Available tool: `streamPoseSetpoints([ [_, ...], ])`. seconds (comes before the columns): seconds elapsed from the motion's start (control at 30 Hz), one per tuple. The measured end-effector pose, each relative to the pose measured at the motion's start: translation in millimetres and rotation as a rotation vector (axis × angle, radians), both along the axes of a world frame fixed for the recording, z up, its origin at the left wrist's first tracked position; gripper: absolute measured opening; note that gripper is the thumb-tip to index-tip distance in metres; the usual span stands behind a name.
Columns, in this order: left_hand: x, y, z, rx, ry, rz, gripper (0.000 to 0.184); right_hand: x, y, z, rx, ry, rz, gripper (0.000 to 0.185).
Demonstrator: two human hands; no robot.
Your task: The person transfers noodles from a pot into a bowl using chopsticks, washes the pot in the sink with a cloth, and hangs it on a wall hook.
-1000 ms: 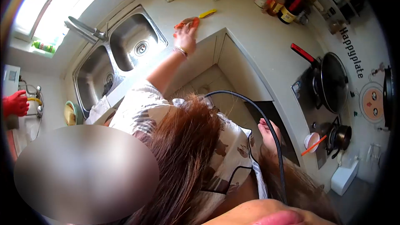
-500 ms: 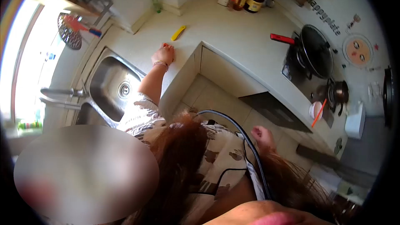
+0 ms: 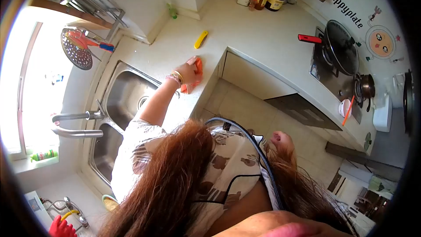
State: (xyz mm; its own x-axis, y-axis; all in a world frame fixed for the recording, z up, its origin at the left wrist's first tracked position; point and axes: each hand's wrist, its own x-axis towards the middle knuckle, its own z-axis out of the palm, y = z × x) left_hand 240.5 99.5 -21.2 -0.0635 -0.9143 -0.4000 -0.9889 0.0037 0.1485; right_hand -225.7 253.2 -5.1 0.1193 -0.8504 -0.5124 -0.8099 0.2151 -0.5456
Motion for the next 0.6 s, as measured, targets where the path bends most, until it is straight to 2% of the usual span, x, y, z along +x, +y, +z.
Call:
streamPoseSetpoints([
  [0.07,-11,-19,63,0.016,-0.024,0.034,0.037,8,-1,6,0.017,0.056,-0.018,0.039],
  [0.1,-3,-34,42,-0.162,0.081,0.257,0.041,11,-1,9,0.029,0.074,-0.03,0.039],
  [0.3,-10,-102,-16,-0.431,0.031,0.317,0.033,17,13,10,0.031,0.147,-0.048,0.037],
  [0.4,6,-135,-69,-0.324,0.106,0.356,0.031,19,25,17,0.033,0.124,-0.102,0.036],
  [0.43,3,-131,-58,-0.33,0.086,0.327,0.027,17,33,20,0.026,0.112,-0.143,0.036],
  [0.47,21,-144,-90,-0.368,0.084,0.256,0.028,15,40,20,0.012,0.179,-0.123,0.036],
  [0.5,35,-152,-114,-0.404,0.183,0.389,0.028,13,46,16,0.004,0.244,-0.118,0.036],
  [0.53,32,-134,-77,-0.361,0.187,0.347,0.03,11,53,12,0.0,0.31,-0.129,0.036],
  [0.57,42,-134,-76,-0.325,0.042,0.19,0.03,9,58,10,0.02,0.323,-0.147,0.035],
  [0.6,66,-139,-103,-0.395,0.011,0.181,0.03,7,62,9,0.044,0.329,-0.16,0.035],
])
